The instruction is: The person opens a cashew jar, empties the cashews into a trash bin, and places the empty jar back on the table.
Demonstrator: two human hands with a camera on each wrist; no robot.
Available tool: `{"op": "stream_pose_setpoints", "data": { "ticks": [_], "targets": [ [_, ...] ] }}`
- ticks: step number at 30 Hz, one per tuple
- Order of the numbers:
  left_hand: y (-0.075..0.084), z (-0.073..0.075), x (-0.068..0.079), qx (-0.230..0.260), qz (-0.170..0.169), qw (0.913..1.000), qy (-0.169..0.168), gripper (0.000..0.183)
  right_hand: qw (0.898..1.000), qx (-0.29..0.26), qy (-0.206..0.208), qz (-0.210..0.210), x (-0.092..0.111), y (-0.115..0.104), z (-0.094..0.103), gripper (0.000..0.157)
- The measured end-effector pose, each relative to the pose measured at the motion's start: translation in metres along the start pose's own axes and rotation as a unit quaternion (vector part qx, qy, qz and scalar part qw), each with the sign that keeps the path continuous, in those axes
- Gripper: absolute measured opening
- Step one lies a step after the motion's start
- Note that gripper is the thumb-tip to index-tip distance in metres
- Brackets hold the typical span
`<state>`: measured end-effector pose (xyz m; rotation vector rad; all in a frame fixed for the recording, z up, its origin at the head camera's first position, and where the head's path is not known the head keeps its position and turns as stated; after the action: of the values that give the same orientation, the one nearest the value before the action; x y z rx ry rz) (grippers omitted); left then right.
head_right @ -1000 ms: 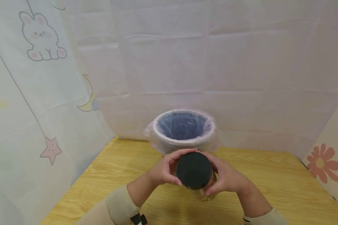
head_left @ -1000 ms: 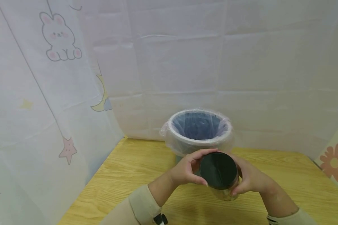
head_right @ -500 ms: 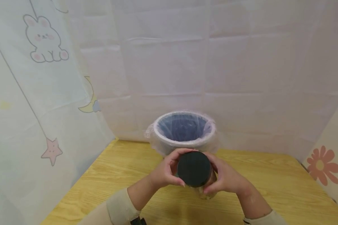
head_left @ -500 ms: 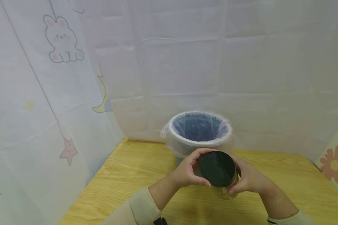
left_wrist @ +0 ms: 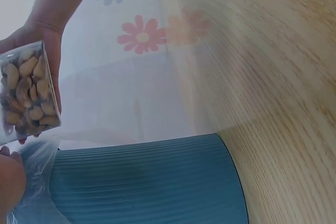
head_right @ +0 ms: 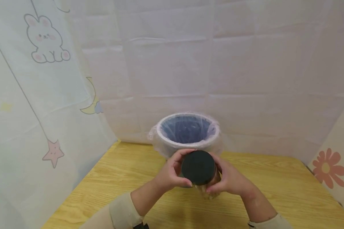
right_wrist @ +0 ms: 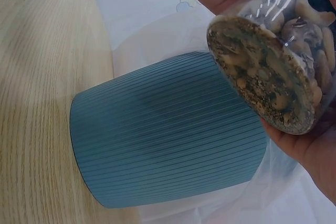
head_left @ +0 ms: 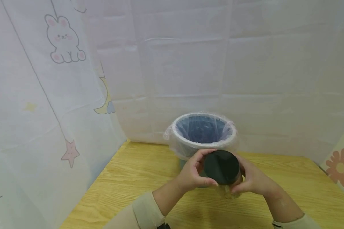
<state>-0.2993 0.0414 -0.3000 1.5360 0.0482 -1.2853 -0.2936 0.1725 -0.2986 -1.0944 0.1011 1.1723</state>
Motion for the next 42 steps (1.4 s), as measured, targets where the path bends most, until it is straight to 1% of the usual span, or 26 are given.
{"op": "stream_pose_setpoints", "data": {
  "ticks": [3, 8, 16, 22, 24, 26, 29, 31, 33, 40, 42],
  "targets": [
    [0.000, 0.000, 0.001, -0.003, 0.002, 0.9998, 0.018, 0.081, 1.000, 0.003, 0.004, -0.007, 0.001, 0.002, 0.000, 0.095],
    [0.001, 0.000, 0.001, -0.015, 0.005, 0.9993, 0.034, 0.087, 1.000, 0.011, 0.005, -0.008, 0.001, 0.003, 0.001, 0.095],
    [0.002, 0.000, 0.002, -0.014, 0.006, 0.9991, 0.041, 0.088, 1.000, 0.005, -0.001, -0.004, -0.001, 0.003, 0.000, 0.098],
    [0.001, 0.002, 0.002, -0.016, 0.006, 0.9986, 0.050, 0.088, 1.000, 0.016, 0.002, -0.013, 0.000, 0.003, 0.000, 0.096],
    [0.007, 0.002, 0.001, -0.016, 0.005, 0.9984, 0.055, 0.088, 1.000, 0.018, 0.001, -0.017, 0.000, 0.004, 0.001, 0.096],
    [0.008, 0.003, 0.001, -0.015, 0.006, 0.9981, 0.059, 0.089, 1.000, 0.014, -0.004, -0.019, 0.000, 0.005, 0.000, 0.097],
    [0.009, 0.005, 0.001, -0.008, 0.008, 0.9978, 0.065, 0.089, 1.000, 0.010, -0.009, -0.013, 0.000, 0.005, -0.001, 0.099],
    [0.003, 0.008, 0.002, -0.003, 0.007, 0.9978, 0.066, 0.090, 1.000, 0.007, -0.013, -0.009, -0.001, 0.005, -0.002, 0.099],
    [0.004, 0.008, 0.002, 0.000, 0.006, 0.9978, 0.066, 0.091, 1.000, 0.007, -0.013, -0.006, 0.000, 0.005, -0.002, 0.099],
    [0.009, 0.012, 0.001, 0.004, 0.012, 0.9976, 0.068, 0.091, 0.999, 0.015, -0.007, -0.030, 0.002, 0.007, -0.002, 0.103],
    [0.010, 0.013, 0.001, 0.006, 0.015, 0.9974, 0.070, 0.091, 0.999, 0.018, -0.007, -0.032, 0.002, 0.007, -0.002, 0.103]
  ]
}}
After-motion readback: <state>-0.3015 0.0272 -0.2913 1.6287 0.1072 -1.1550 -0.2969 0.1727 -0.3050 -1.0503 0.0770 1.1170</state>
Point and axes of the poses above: each hand's wrist, its own x-axis away from the middle knuckle, its own z-axis out of the back of the hand, y = z × x, the point moved 8 cm from there along -x, towards the middle knuckle, and after that the axes turned 1 degree about -y, right-handed, at the moved point
